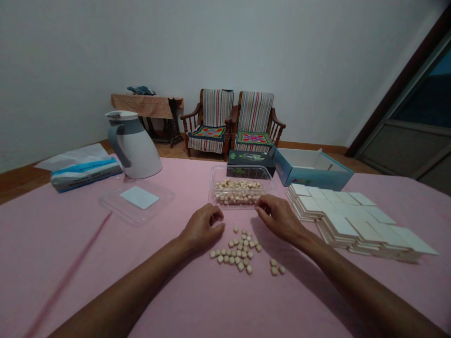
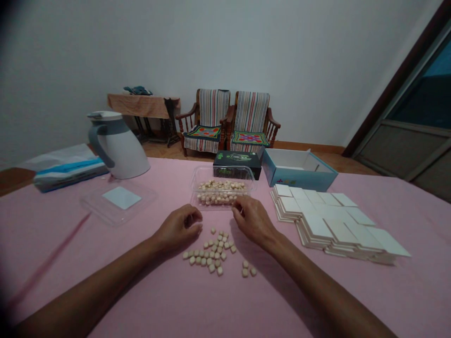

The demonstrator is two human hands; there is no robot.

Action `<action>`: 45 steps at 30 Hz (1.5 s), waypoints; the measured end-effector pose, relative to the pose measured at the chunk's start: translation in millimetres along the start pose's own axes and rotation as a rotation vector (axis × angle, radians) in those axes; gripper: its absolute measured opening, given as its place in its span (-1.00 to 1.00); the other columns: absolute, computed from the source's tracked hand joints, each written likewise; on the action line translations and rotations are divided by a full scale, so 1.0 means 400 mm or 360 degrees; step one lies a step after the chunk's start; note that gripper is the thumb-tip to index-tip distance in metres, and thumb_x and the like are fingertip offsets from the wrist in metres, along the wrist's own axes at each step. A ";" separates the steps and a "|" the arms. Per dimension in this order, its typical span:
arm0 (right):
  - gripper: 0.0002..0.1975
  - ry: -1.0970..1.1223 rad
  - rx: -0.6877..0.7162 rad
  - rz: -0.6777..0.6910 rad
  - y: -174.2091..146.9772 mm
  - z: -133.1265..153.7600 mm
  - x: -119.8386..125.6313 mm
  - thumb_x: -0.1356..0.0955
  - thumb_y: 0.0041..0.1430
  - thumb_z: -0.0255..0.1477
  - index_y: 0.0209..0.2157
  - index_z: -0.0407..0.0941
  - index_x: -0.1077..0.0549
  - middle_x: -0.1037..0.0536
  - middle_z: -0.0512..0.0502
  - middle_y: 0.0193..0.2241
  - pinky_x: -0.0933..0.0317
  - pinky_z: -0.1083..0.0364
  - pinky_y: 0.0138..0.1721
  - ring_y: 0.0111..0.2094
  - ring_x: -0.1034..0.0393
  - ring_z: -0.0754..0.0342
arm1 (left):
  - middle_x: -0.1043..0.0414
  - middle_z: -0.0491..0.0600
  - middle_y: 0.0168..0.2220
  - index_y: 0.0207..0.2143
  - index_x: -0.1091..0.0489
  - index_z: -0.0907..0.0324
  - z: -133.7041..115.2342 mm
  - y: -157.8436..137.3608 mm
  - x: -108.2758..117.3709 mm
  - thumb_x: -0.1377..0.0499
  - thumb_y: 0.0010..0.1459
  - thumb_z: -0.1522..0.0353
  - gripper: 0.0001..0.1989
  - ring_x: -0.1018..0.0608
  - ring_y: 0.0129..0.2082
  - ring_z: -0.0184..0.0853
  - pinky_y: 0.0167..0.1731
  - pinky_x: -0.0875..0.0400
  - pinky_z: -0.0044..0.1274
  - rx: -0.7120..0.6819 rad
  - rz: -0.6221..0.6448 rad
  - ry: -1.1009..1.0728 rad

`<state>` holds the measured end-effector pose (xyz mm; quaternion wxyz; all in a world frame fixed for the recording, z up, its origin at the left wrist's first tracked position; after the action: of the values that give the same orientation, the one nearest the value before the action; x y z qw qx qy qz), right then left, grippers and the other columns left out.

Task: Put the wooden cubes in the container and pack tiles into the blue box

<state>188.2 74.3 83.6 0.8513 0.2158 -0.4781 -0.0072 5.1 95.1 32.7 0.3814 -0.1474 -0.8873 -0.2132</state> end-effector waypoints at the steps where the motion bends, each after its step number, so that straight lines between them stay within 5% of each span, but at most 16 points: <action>1: -0.89 0.0020 -0.0012 0.0029 -0.019 -0.017 -0.018 -0.24 0.06 -0.54 -0.49 -0.14 -0.36 -0.41 -0.01 -0.52 -0.03 0.16 -0.43 -0.47 -0.26 0.13 | -0.33 -0.13 -0.47 -0.38 -0.40 0.19 -0.001 0.000 -0.003 -0.17 -0.08 0.46 -0.86 -0.36 -0.49 -0.42 -0.49 -0.21 -0.60 -0.0002 0.0074 0.0000; 5: -0.87 0.0109 -0.0165 0.0016 -0.066 -0.089 -0.064 -0.22 0.08 -0.53 -0.50 -0.13 -0.34 -0.40 0.00 -0.53 -0.03 0.16 -0.45 -0.48 -0.25 0.13 | -0.33 -0.14 -0.47 -0.38 -0.42 0.18 -0.023 -0.003 -0.021 -0.13 -0.08 0.49 -0.84 -0.35 -0.51 -0.45 -0.51 -0.19 -0.63 -0.0096 0.0375 -0.0017; 9: -0.88 0.0135 -0.0210 -0.0077 -0.076 -0.120 -0.083 -0.22 0.09 -0.51 -0.47 -0.12 -0.35 -0.40 -0.03 -0.50 -0.08 0.15 -0.40 -0.44 -0.26 0.10 | -0.37 -0.12 -0.48 -0.42 -0.43 0.20 -0.053 0.004 -0.016 -0.11 -0.03 0.47 -0.88 -0.38 -0.50 -0.44 -0.50 -0.22 -0.64 -0.0146 0.0450 0.0007; 17: -0.91 0.0055 -0.0086 -0.0069 -0.083 -0.110 -0.087 -0.22 0.12 -0.53 -0.42 -0.12 -0.32 -0.39 -0.05 -0.42 -0.09 0.13 -0.33 -0.36 -0.27 0.08 | -0.40 -0.09 -0.39 -0.32 -0.42 0.21 -0.128 0.150 0.134 -0.14 0.06 0.41 -0.88 -0.40 -0.52 -0.48 -0.46 -0.32 -0.62 -0.0301 -0.0300 0.0127; 21: -0.91 0.0055 -0.0076 -0.0080 -0.085 -0.110 -0.084 -0.23 0.12 -0.53 -0.40 -0.12 -0.34 -0.40 -0.06 -0.41 -0.09 0.12 -0.30 -0.34 -0.27 0.07 | -0.41 -0.06 -0.30 -0.19 -0.41 0.20 -0.156 0.157 0.173 -0.13 0.09 0.42 -0.80 -0.42 -0.50 -0.47 -0.41 -0.34 -0.60 -0.0362 -0.0624 0.0194; 23: -0.91 0.0057 -0.0083 -0.0067 -0.085 -0.112 -0.087 -0.23 0.12 -0.53 -0.40 -0.12 -0.34 -0.40 -0.06 -0.40 -0.10 0.12 -0.30 -0.33 -0.27 0.07 | -0.41 -0.06 -0.36 -0.26 -0.43 0.20 -0.170 0.138 0.129 -0.10 0.12 0.43 -0.86 -0.42 -0.49 -0.46 -0.41 -0.33 -0.60 -0.0435 -0.0430 0.0204; 26: -0.91 0.0045 -0.0085 -0.0067 -0.084 -0.112 -0.087 -0.23 0.13 -0.53 -0.40 -0.12 -0.34 -0.40 -0.06 -0.40 -0.09 0.12 -0.30 -0.33 -0.27 0.08 | -0.40 -0.08 -0.41 -0.33 -0.45 0.18 -0.173 0.086 0.002 -0.12 0.08 0.48 -0.87 -0.43 -0.49 -0.44 -0.44 -0.31 -0.61 -0.0500 0.0209 0.0168; 28: -0.90 0.0038 -0.0080 -0.0075 -0.085 -0.110 -0.084 -0.22 0.13 -0.54 -0.41 -0.12 -0.34 -0.40 -0.05 -0.41 -0.08 0.12 -0.31 -0.34 -0.27 0.08 | -0.41 -0.07 -0.38 -0.28 -0.46 0.17 -0.158 0.050 -0.057 -0.16 0.03 0.51 -0.81 -0.45 -0.45 -0.41 -0.43 -0.32 -0.60 -0.0469 0.0446 0.0151; 33: -0.90 0.0065 -0.0072 -0.0076 -0.086 -0.107 -0.083 -0.23 0.12 -0.55 -0.41 -0.13 -0.34 -0.39 -0.05 -0.41 -0.08 0.12 -0.31 -0.34 -0.27 0.09 | -0.40 -0.05 -0.35 -0.32 -0.47 0.17 -0.142 0.014 -0.099 -0.15 0.04 0.52 -0.84 -0.46 -0.33 -0.36 -0.32 -0.32 -0.58 -0.0455 0.0490 0.0130; 38: -0.91 0.0049 -0.0058 -0.0062 -0.086 -0.108 -0.086 -0.23 0.13 -0.54 -0.40 -0.12 -0.34 -0.39 -0.06 -0.40 -0.09 0.11 -0.30 -0.33 -0.26 0.07 | -0.39 -0.06 -0.39 -0.33 -0.44 0.19 -0.178 0.050 -0.049 -0.15 0.08 0.47 -0.90 -0.43 -0.42 -0.40 -0.40 -0.29 -0.59 -0.0485 0.0303 0.0190; 45: -0.91 0.0064 -0.0043 -0.0083 -0.086 -0.111 -0.087 -0.23 0.13 -0.54 -0.40 -0.12 -0.34 -0.39 -0.05 -0.40 -0.09 0.12 -0.29 -0.33 -0.27 0.08 | -0.37 -0.02 -0.26 -0.14 -0.41 0.22 -0.230 0.134 0.140 -0.10 0.16 0.43 -0.79 -0.40 -0.48 -0.45 -0.32 -0.33 -0.55 -0.0525 -0.0594 0.0365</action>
<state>212.4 66.7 22.2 0.8632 0.2167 -0.4550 -0.0315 47.3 102.0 145.2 0.4045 -0.0163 -0.8034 -0.4366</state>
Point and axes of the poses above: each hand's wrist, its own y-axis towards the middle knuckle, its own x-axis out of the back of the hand, z = x × y, the point moved 9 cm from there along y, towards the middle knuckle
